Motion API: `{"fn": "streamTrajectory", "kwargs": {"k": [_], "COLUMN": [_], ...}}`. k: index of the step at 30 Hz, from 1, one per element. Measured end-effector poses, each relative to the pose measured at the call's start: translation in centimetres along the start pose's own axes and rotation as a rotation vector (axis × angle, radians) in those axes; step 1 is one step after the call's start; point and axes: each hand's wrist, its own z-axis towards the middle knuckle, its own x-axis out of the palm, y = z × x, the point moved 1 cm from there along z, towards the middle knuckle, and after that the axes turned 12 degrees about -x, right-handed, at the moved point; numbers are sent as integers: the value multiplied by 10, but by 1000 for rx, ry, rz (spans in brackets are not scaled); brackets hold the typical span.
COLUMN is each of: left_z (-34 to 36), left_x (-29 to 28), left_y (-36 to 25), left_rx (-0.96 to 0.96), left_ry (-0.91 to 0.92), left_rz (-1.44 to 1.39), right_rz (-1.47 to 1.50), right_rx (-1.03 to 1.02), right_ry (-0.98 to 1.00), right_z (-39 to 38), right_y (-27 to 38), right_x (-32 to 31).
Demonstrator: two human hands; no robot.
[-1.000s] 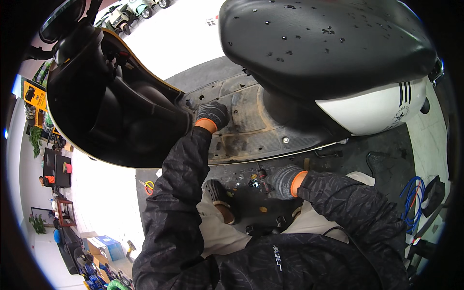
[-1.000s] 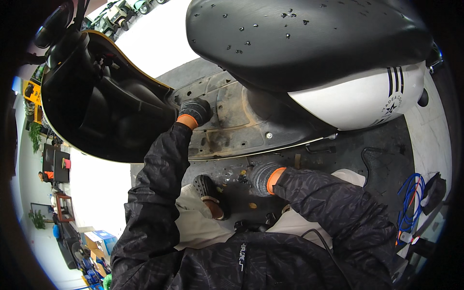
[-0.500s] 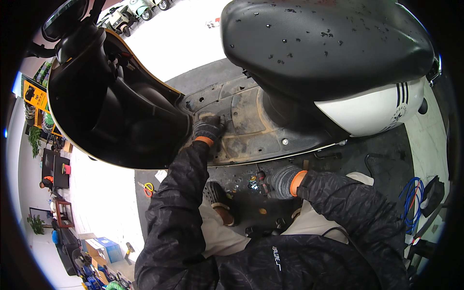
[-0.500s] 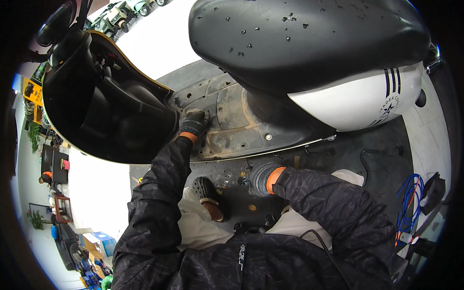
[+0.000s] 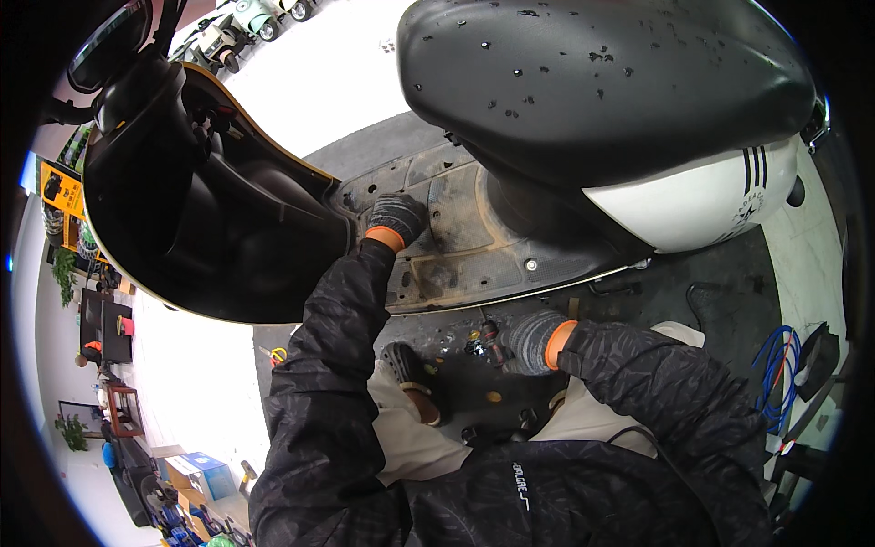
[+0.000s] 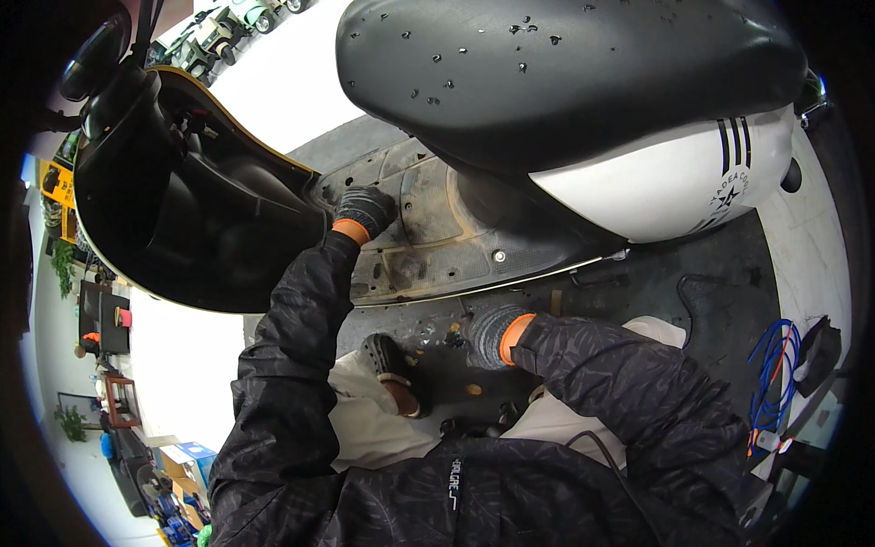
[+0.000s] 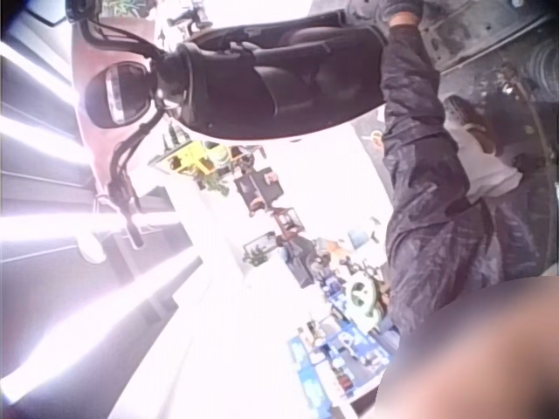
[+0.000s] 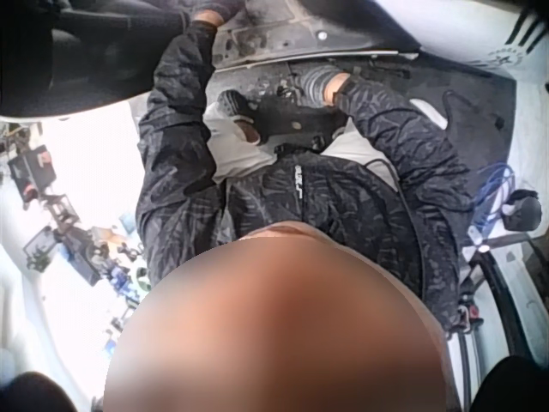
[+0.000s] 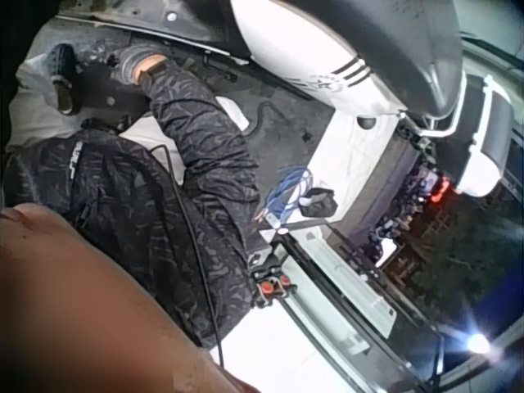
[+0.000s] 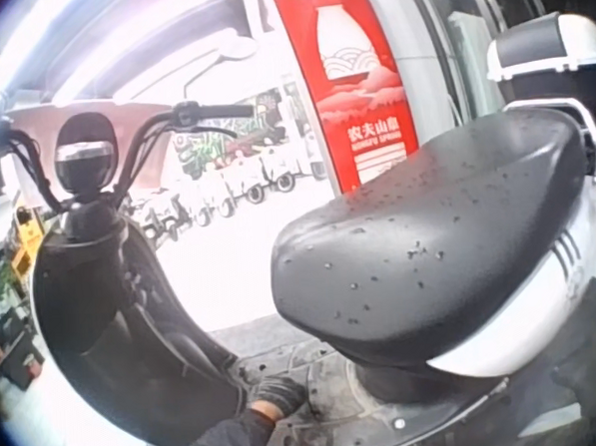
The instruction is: The person removes the floor mat and seat from a white scooter, then uses a cordless drill to remove screws from the scooter's body panels. The person handles the floor mat, seat, and drill throughout the process.
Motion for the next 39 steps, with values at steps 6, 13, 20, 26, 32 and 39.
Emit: {"fn": "streamTrajectory", "kwargs": {"k": [6,13,20,26,32,39], "left_z": [23,13,41,-7,-12,-15], "left_x": [11,-6,42,94,68,63], "left_y": [-11,-19,5,-10,-16,-5], "left_rx": [-41,-103,-239,-522,-557,-527], "left_ry": [15,87,83,49,133,186], "left_rz": [77,63,-135,-387,-547,-900], "right_rz": [7,11,10,24,37,3], "right_rx": [28,19,38,123,84,84], "right_ry": [88,45,183,285,173,165], "right_z": [6,4,15,15,18,2], "right_y": [5,3,10,10,13,26], "right_x": [0,6,2,-1,-8,-30]}}
